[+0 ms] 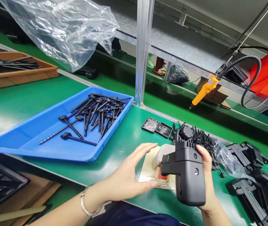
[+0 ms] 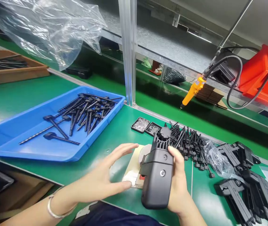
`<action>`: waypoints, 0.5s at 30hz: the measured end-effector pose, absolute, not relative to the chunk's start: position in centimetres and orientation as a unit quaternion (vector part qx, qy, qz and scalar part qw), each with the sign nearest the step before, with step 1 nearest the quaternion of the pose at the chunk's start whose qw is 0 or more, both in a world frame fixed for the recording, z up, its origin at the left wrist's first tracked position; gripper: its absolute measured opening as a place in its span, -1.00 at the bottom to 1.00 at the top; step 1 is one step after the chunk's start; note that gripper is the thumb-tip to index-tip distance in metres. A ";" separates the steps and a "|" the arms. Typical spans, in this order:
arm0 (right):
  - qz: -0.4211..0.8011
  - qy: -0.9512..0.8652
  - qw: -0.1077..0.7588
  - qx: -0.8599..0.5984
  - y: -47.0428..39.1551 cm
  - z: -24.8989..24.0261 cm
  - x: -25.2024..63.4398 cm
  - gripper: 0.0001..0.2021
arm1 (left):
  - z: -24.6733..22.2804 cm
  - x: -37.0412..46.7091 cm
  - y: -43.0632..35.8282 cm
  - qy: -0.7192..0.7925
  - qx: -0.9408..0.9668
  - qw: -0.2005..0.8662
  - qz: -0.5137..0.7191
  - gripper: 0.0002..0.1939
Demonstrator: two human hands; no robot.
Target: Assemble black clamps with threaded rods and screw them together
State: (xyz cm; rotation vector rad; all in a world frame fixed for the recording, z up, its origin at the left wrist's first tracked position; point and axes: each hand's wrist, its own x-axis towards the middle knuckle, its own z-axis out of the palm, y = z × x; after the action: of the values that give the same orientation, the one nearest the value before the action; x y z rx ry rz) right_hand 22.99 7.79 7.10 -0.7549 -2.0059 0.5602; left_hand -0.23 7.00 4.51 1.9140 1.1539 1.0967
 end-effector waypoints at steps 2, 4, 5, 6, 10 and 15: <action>0.237 -0.796 0.465 -0.306 8.1 7.0 22.6 -0.41 | 4.1 0.9 7.7 0.424 0.730 0.353 0.404 -0.06; 0.212 -0.806 0.452 -0.319 8.2 7.1 22.7 -0.48 | 3.8 2.0 8.3 0.395 0.731 0.374 0.412 -0.01; 0.192 -0.812 0.441 -0.330 8.3 7.2 22.8 -0.48 | 3.7 2.6 8.5 0.380 0.732 0.381 0.417 -0.03; 0.170 -0.819 0.429 -0.341 8.4 7.3 23.0 -0.47 | 3.6 3.1 8.8 0.366 0.734 0.387 0.422 -0.06; 0.125 -0.833 0.407 -0.354 8.7 7.9 23.2 -0.49 | 3.0 4.9 10.0 0.332 0.722 0.399 0.458 -0.21; 0.151 -0.831 0.423 -0.329 8.7 7.8 22.7 -0.47 | 2.5 6.1 10.6 0.305 0.711 0.360 0.521 -0.46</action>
State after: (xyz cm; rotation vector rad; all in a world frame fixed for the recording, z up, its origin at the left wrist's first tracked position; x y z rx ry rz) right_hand 22.74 8.70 7.80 -0.8230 -2.0791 0.3773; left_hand 6.05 10.56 2.50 1.8339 0.7861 1.3445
